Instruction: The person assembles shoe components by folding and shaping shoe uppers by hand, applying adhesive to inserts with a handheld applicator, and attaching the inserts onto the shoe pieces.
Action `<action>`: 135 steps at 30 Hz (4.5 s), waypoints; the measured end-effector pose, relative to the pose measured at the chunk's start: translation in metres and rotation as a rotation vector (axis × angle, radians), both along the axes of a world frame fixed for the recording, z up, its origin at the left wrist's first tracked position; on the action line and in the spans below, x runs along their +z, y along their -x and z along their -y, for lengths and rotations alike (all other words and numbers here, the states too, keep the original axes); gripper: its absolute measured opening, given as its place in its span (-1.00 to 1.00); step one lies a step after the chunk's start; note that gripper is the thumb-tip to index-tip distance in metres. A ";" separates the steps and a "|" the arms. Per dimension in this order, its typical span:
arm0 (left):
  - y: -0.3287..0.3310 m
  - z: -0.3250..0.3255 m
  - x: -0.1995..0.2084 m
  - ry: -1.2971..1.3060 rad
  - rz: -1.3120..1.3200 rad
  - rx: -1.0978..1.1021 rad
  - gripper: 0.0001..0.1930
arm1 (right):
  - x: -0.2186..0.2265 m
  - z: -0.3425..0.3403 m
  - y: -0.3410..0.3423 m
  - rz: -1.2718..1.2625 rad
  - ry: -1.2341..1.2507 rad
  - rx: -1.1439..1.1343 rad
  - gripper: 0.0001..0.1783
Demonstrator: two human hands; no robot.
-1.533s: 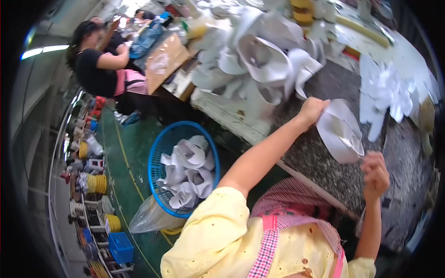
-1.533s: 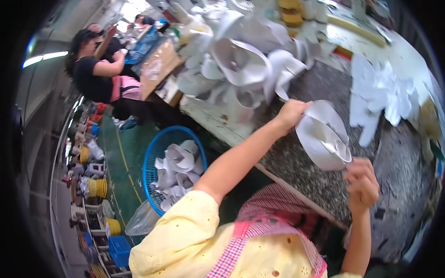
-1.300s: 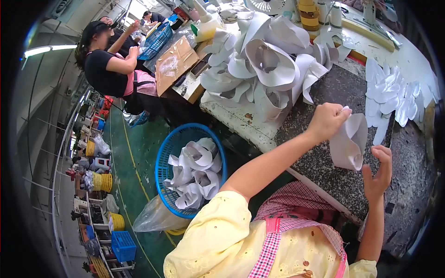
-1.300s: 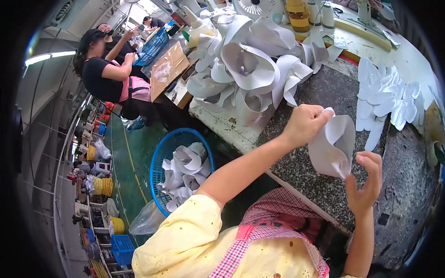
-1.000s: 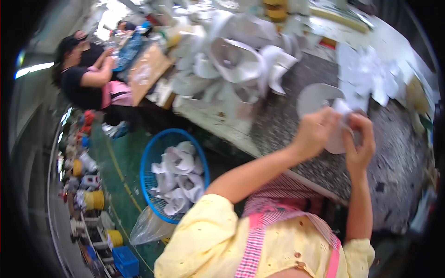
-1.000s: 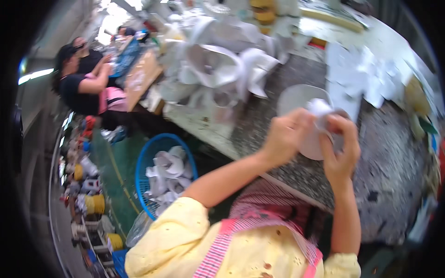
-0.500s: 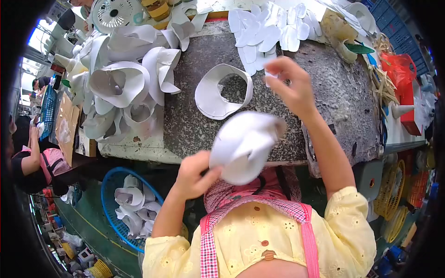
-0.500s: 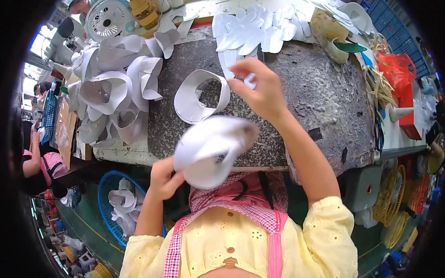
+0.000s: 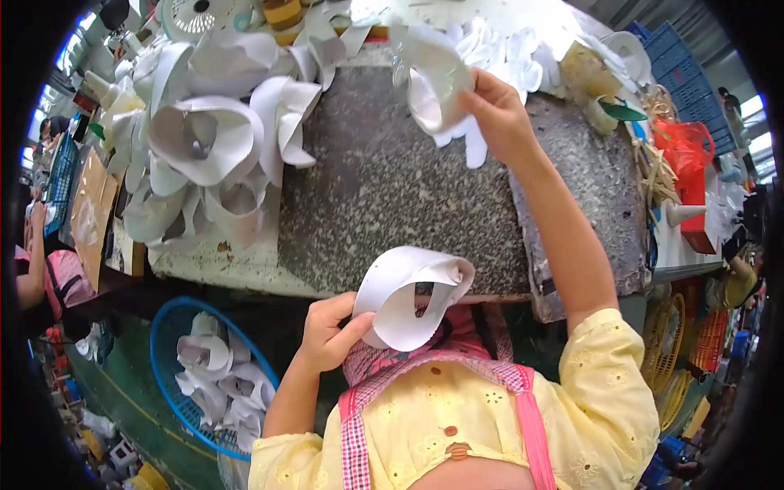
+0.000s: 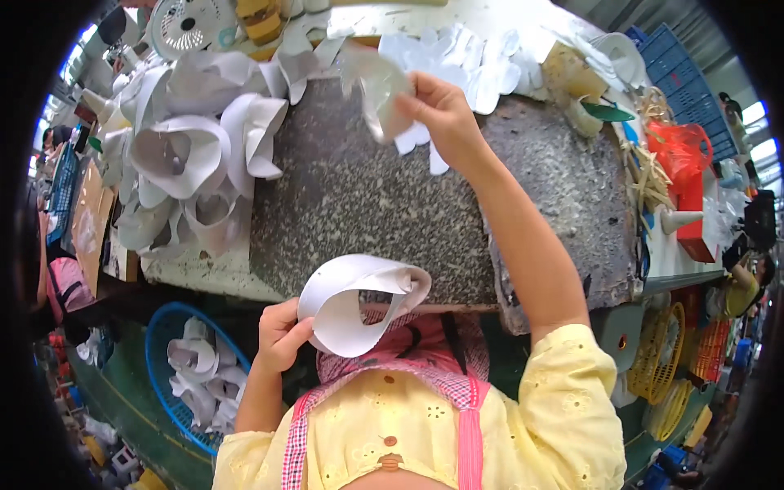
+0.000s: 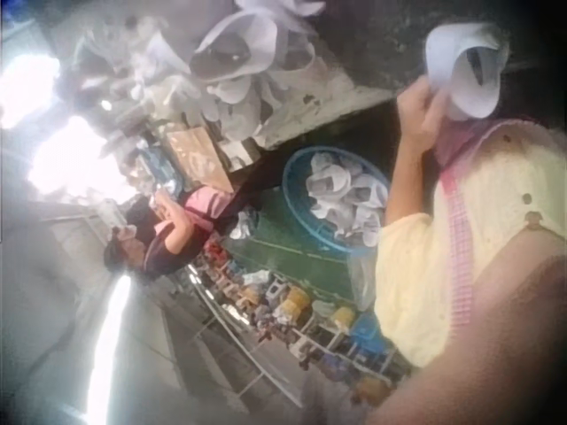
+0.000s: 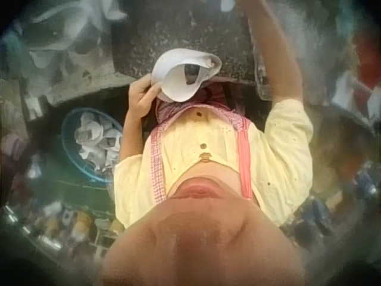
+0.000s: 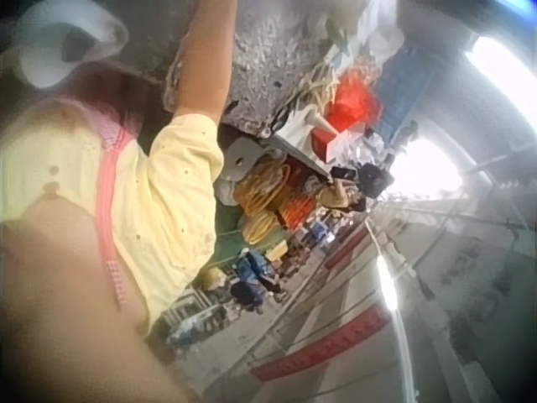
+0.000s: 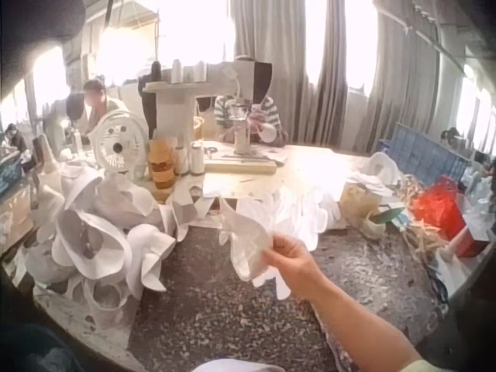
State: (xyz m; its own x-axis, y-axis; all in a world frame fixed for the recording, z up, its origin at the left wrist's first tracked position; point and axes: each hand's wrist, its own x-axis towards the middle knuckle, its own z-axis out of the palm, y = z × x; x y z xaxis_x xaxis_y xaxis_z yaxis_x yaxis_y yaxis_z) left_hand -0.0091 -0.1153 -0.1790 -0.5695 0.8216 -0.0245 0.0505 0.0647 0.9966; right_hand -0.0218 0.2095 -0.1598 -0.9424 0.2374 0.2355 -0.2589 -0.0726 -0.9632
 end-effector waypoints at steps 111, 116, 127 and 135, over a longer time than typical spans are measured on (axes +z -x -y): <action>0.062 -0.057 0.069 -0.218 -0.024 0.008 -0.76 | 0.049 0.081 -0.057 0.266 0.256 0.442 -0.77; 0.058 -0.060 0.062 -0.263 -0.018 0.010 -0.77 | 0.042 0.083 -0.068 0.215 0.163 0.389 -0.79; 0.047 -0.062 0.047 -0.249 -0.344 -0.231 -0.81 | 0.072 0.104 -0.122 -0.038 -0.770 0.220 -0.71; 0.037 -0.054 0.050 -0.124 -0.469 -0.213 -0.72 | 0.078 0.099 -0.121 0.098 -0.742 0.312 -0.75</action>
